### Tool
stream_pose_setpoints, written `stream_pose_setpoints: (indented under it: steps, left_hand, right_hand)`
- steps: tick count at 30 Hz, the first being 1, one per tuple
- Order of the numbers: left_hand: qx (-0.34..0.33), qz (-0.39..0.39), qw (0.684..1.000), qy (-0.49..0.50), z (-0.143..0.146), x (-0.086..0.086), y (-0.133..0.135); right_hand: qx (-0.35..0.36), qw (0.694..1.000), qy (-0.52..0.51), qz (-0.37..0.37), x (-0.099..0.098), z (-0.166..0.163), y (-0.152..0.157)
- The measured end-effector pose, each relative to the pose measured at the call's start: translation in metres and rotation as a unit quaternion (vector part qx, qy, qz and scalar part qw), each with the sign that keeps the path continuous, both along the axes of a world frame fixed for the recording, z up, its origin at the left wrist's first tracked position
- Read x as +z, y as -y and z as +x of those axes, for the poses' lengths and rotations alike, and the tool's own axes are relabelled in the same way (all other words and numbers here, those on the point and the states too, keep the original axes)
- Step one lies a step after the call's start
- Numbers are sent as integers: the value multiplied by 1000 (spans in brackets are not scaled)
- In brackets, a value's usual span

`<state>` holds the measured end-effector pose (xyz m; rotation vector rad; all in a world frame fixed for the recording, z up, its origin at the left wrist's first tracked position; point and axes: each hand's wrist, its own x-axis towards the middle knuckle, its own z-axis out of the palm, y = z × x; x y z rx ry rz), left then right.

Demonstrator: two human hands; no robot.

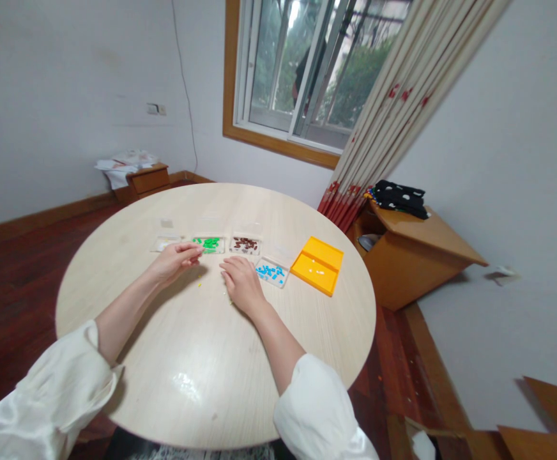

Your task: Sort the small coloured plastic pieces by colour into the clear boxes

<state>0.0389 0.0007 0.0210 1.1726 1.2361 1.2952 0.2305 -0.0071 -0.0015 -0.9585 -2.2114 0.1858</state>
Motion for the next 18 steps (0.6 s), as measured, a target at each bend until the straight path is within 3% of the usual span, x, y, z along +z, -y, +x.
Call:
stream_pose_setpoints:
  steps: [3,5,8,18]
  left_hand:
    - [209,68,957,-191,-25,-1,-7]
    - [265,76,910,-310,-40,-3,-11]
    - [278,64,871,-400,-53,-9,-17]
    - [294,51,839,-455,-59,-25,-25]
  right_hand:
    - [-29,996,75,-26,-5,0,-2]
    - [-41,992,111,-40,-8,0,-3]
    - [-40,988,138,-53,-9,-1,-4]
    - [-32,991,121,-53,-14,3,-11]
